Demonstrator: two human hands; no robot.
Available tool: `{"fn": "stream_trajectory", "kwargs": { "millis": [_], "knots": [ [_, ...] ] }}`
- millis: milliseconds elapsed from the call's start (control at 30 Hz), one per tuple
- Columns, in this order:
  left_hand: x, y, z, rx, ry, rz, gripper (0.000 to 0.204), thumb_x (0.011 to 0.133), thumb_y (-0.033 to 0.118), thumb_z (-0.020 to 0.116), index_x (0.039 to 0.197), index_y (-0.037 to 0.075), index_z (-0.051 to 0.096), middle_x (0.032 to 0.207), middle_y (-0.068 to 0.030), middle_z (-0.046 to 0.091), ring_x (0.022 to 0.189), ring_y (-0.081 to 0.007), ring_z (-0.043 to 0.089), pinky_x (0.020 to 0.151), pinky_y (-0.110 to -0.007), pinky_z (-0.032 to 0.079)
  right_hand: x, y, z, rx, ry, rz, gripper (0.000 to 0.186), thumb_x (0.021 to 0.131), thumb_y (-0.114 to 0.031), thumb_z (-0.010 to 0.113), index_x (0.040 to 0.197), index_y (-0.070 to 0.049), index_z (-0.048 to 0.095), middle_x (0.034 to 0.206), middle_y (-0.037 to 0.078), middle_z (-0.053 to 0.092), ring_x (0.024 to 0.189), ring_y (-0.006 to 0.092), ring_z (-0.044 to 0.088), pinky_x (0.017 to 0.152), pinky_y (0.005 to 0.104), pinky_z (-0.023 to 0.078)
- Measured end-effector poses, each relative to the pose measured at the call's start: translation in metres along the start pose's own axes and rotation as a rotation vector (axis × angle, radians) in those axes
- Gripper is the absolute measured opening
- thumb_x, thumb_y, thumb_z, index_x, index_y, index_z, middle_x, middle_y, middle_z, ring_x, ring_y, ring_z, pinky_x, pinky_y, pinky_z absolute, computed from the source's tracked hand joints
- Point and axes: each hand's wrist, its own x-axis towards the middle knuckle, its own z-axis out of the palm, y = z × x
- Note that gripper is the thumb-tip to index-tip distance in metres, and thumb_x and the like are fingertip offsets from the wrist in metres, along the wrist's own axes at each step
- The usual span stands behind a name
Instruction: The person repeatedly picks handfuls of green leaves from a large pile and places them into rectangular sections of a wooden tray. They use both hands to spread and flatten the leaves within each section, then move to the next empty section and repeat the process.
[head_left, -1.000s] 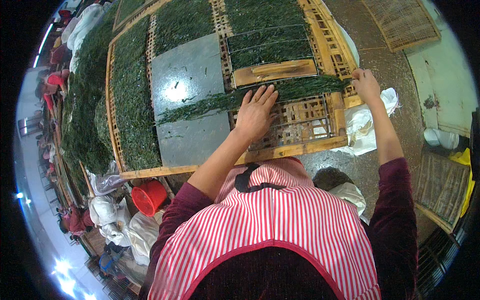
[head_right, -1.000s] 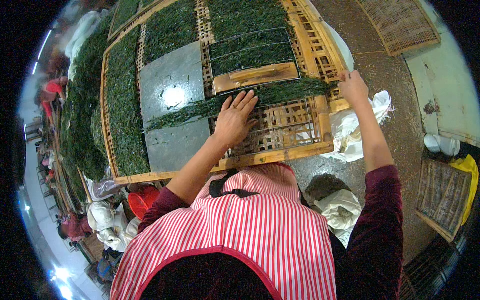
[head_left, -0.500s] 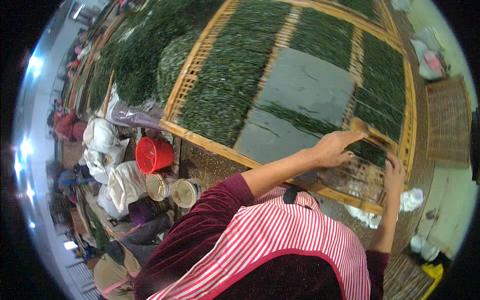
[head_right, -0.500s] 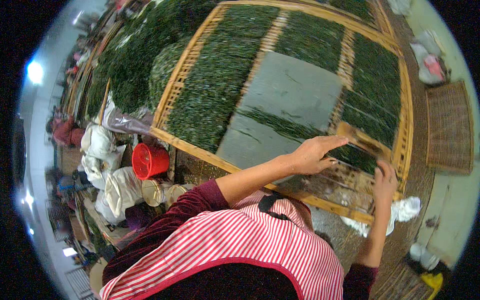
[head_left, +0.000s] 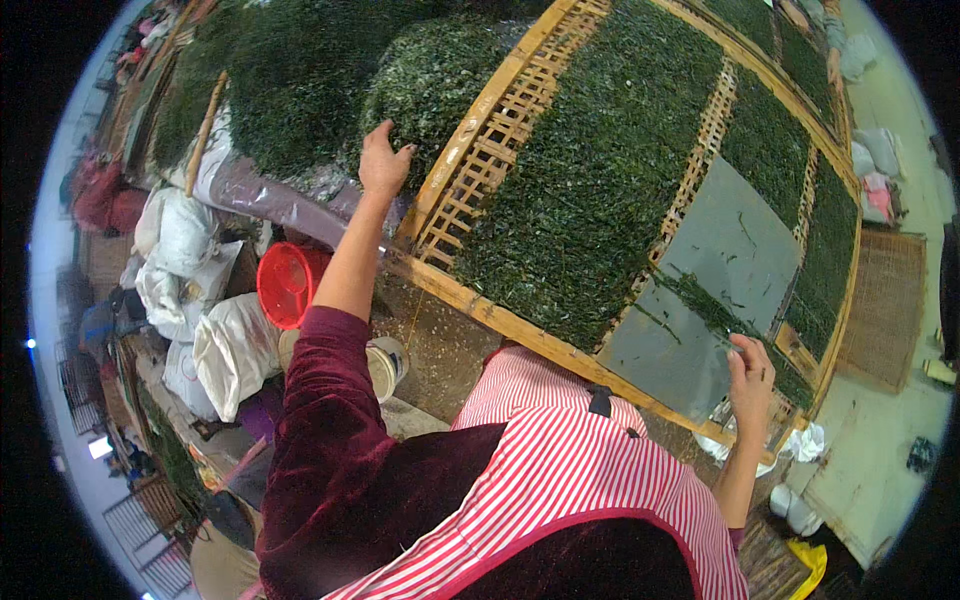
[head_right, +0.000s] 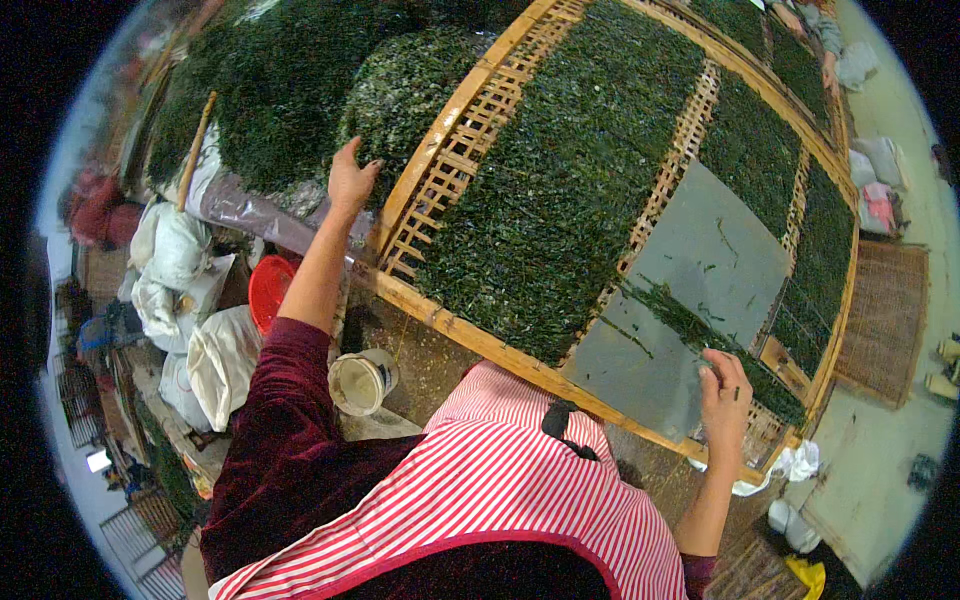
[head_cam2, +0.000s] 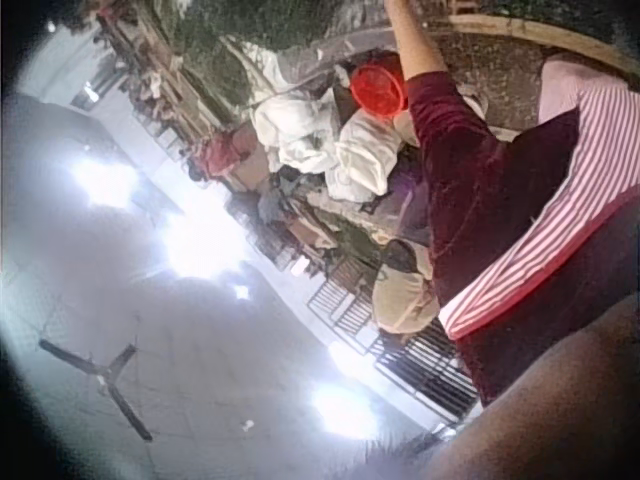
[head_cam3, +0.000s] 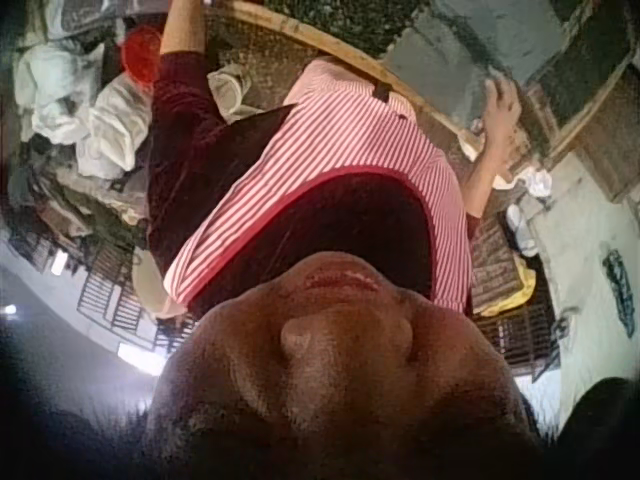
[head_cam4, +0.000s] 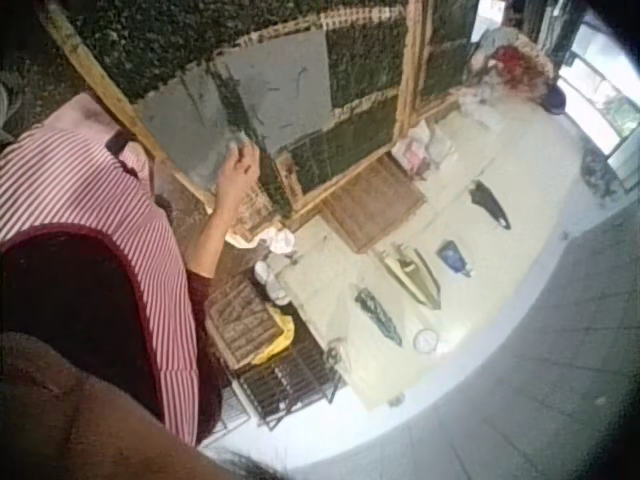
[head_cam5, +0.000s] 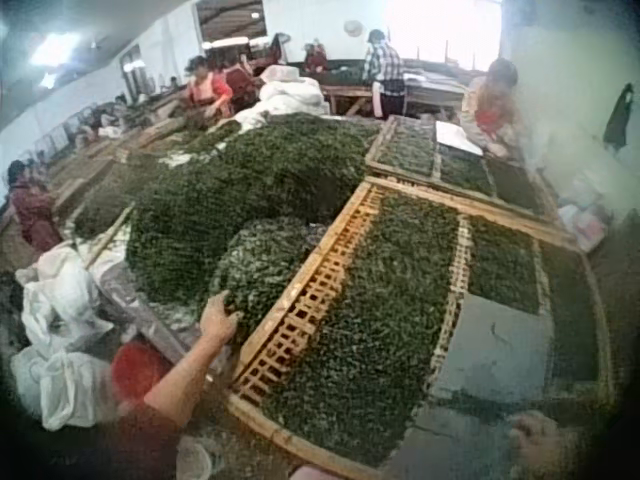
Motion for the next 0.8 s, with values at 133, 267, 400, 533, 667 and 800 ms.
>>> {"fn": "stream_trajectory", "kwargs": {
  "millis": [133, 267, 400, 533, 667, 800],
  "knots": [
    [0.011, -0.012, 0.038, 0.222, 0.027, 0.268, 0.074, 0.079, 0.02, 0.079, 0.145, 0.018, 0.045, 0.146, -0.0179, 0.044, 0.125, -0.0397, 0.051, 0.095, -0.047, 0.052, -0.002, -0.024, 0.011, 0.033, -0.159, 0.162, 0.02, 0.093, -0.008, 0.063, 0.112, -0.004, 0.066, 0.102, 0.01, 0.064, 0.083, 0.0213, 0.061, 0.077, 0.0312, 0.05],
    [0.036, -0.025, 0.037, -0.016, 0.052, 0.162, 0.045, 0.076, 0.003, 0.071, 0.119, 0.015, 0.067, 0.115, -0.0159, 0.064, 0.101, -0.0326, 0.064, 0.086, -0.042, 0.053, -0.006, -0.028, 0.023, -0.09, -0.076, 0.032, 0.019, 0.094, -0.009, 0.062, 0.112, -0.004, 0.067, 0.099, 0.012, 0.067, 0.087, 0.0263, 0.065, 0.079, 0.0347, 0.051],
    [0.059, -0.048, 0.018, -0.879, -0.15, -0.165, 0.03, 0.079, 0.0, 0.067, 0.108, 0.008, 0.072, 0.087, -0.0024, 0.069, 0.077, -0.0121, 0.062, 0.07, -0.027, 0.049, -0.007, -0.03, 0.031, -0.001, -0.068, 0.087, 0.019, 0.092, -0.008, 0.063, 0.11, -0.002, 0.067, 0.099, 0.015, 0.068, 0.088, 0.0278, 0.067, 0.081, 0.0367, 0.052],
    [0.065, -0.059, 0.004, -0.437, -0.206, 0.043, 0.042, 0.081, 0.011, 0.077, 0.121, 0.005, 0.066, 0.105, -0.0048, 0.07, 0.094, -0.0178, 0.065, 0.085, -0.029, 0.051, -0.009, -0.039, 0.037, 0.034, -0.088, 0.11, 0.021, 0.09, -0.006, 0.064, 0.109, -0.001, 0.067, 0.097, 0.016, 0.068, 0.087, 0.0294, 0.066, 0.08, 0.0387, 0.052],
    [0.035, -0.055, 0.032, 0.115, -0.049, 0.267, 0.068, 0.073, 0.023, 0.083, 0.135, 0.012, 0.057, 0.135, -0.02, 0.056, 0.126, -0.0382, 0.052, 0.103, -0.046, 0.046, -0.012, -0.046, 0.04, 0.046, -0.104, 0.103, 0.02, 0.089, -0.007, 0.064, 0.108, -0.001, 0.067, 0.095, 0.016, 0.068, 0.085, 0.0312, 0.066, 0.079, 0.0386, 0.052],
    [0.045, -0.064, 0.036, -0.007, -0.015, 0.18, 0.046, 0.076, 0.014, 0.074, 0.122, 0.013, 0.066, 0.117, -0.0176, 0.066, 0.11, -0.034, 0.063, 0.095, -0.042, 0.05, -0.013, -0.045, 0.042, 0.013, -0.086, 0.053, 0.019, 0.09, -0.009, 0.063, 0.107, -0.001, 0.067, 0.095, 0.016, 0.068, 0.086, 0.0321, 0.066, 0.079, 0.0387, 0.052]
  ]
}}
